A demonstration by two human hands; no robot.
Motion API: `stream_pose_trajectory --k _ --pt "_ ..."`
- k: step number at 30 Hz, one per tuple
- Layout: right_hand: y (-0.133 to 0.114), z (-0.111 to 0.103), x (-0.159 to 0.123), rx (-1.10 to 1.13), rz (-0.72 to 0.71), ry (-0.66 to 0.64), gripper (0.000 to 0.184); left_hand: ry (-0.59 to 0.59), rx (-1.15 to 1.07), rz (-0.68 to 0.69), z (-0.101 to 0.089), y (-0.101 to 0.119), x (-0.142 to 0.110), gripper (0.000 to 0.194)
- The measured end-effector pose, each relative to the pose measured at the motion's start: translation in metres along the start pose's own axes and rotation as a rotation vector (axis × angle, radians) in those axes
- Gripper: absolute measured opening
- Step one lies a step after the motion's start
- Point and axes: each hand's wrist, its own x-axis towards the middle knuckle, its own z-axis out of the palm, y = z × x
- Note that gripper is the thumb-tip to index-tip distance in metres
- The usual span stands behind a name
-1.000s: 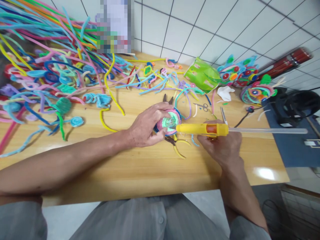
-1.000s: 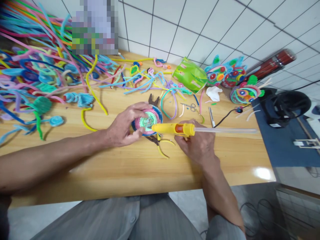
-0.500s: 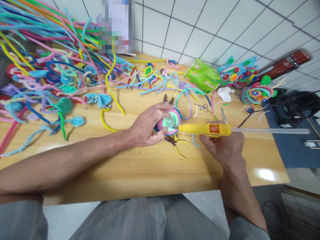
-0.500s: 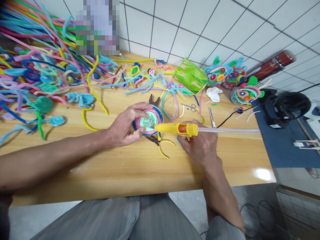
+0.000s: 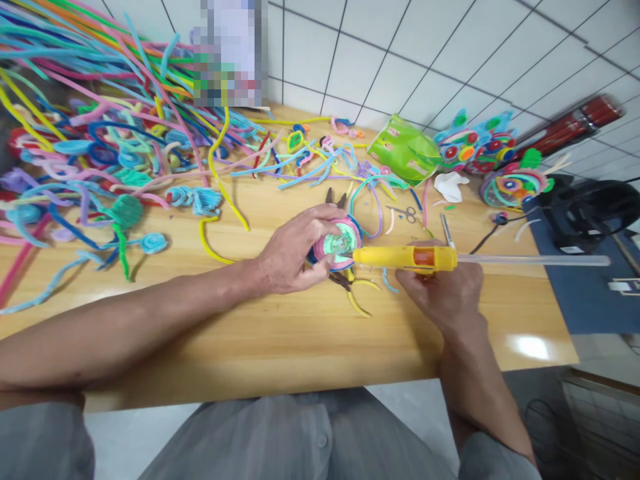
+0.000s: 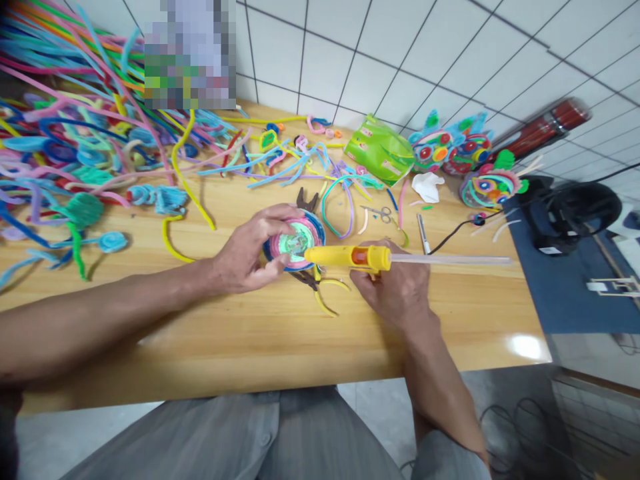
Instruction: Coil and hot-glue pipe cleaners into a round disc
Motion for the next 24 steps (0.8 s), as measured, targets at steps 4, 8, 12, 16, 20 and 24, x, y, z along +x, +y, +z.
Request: stream_pose_trajectory --k 4,8,12,16,20,24 --pt "-0.0003 0.0003 0.0017 0.043 0.018 -0.009 0.011 -0.018 -0.004 -0.018 -0.0011 -0.0002 -0.0007 0.044" --pt "0.0015 -0.0015 0.0010 0.060 0.050 -0.020 0.013 -0.018 -0.023 -0.025 -0.0016 -0.0009 -0.0013 0.045" --pt "0.0019 -0.0028 -0.0002 0.000 0.082 -0.044 0.016 -0.005 -0.008 -0.005 -0.0009 -0.0011 -0.0008 0.044" --pt "-0.0007 -0.0010 0.0002 0.015 0.070 -0.029 0.015 -0.001 -0.004 -0.002 -0.0002 -0.0005 -0.0003 0.045" --pt "0.0005 0.0004 -0.0005 0.017 0.077 -0.029 0.015 -0.003 -0.016 -0.020 -0.0004 -0.0006 -0.0007 0.042" --pt "0.0036 0.0007 -0.0030 -0.060 0.091 -0.030 0.018 -0.004 -0.012 -0.029 -0.0003 -0.0015 -0.0011 0.042"
